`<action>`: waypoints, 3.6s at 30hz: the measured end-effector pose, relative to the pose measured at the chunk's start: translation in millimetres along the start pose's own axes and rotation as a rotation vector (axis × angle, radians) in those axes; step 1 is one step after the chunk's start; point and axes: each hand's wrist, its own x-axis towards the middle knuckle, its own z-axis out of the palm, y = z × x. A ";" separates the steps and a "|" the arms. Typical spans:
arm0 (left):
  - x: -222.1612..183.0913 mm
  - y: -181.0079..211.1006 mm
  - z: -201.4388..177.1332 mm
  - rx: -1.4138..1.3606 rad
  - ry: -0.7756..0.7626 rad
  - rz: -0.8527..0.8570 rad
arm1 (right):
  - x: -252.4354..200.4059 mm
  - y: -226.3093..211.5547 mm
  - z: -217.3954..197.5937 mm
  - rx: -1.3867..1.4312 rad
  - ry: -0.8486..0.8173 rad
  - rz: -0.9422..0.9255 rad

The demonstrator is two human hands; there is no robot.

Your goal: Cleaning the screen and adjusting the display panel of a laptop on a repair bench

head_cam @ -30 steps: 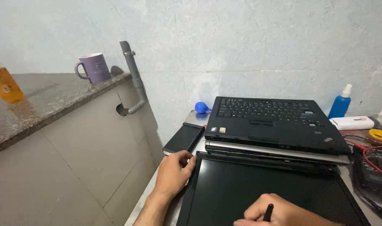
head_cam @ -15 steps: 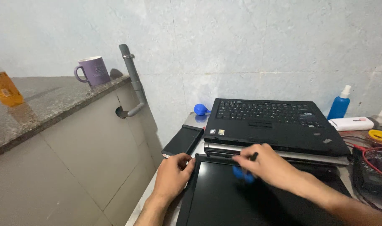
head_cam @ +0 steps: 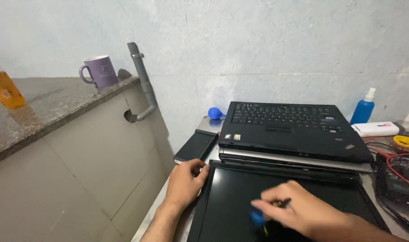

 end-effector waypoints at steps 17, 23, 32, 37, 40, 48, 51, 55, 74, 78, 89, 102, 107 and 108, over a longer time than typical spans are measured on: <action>-8.5 15.6 -10.4 -0.012 -0.030 -0.058 | -0.7 -30.1 -21.8 0.304 -0.172 0.340; -4.7 8.5 -5.4 -0.023 -0.030 -0.049 | 60.8 23.2 -26.3 0.146 0.240 0.067; -8.2 14.8 -10.0 -0.025 -0.042 -0.058 | 35.6 21.6 -19.4 -0.378 0.129 -0.206; 2.9 -2.2 2.5 0.028 0.003 0.010 | 5.3 45.7 -1.7 -0.052 0.054 -0.343; -8.9 14.0 -10.5 -0.040 -0.032 -0.066 | -15.5 27.5 1.2 -0.084 -0.134 0.030; 6.9 -8.0 5.8 0.026 0.011 0.039 | -59.1 18.3 -6.6 0.547 -0.413 0.181; -1.6 0.8 0.8 0.022 0.004 0.044 | -57.4 -12.0 -15.8 0.490 -0.321 0.323; -5.3 6.4 -4.6 -0.006 0.009 0.022 | -25.0 12.4 -14.3 0.290 -0.100 0.189; -2.4 6.2 -4.9 -0.053 -0.011 0.039 | -1.6 -4.7 -27.8 -0.185 0.103 -0.078; -7.7 10.8 -6.1 -0.028 -0.022 -0.021 | -43.9 -18.8 -17.0 0.012 -0.044 0.126; -13.8 19.2 -10.8 -0.028 -0.009 -0.009 | -67.3 -53.2 -31.0 0.464 -0.242 0.516; -8.3 19.8 -9.6 0.020 -0.017 -0.087 | 42.1 46.0 -30.3 0.048 0.329 -0.013; -3.6 14.8 -4.2 0.028 -0.015 -0.106 | 24.3 50.3 -19.4 -0.265 0.232 -0.272; -1.6 10.9 -1.9 0.040 -0.003 -0.086 | 18.7 50.1 -17.0 -0.251 0.215 -0.286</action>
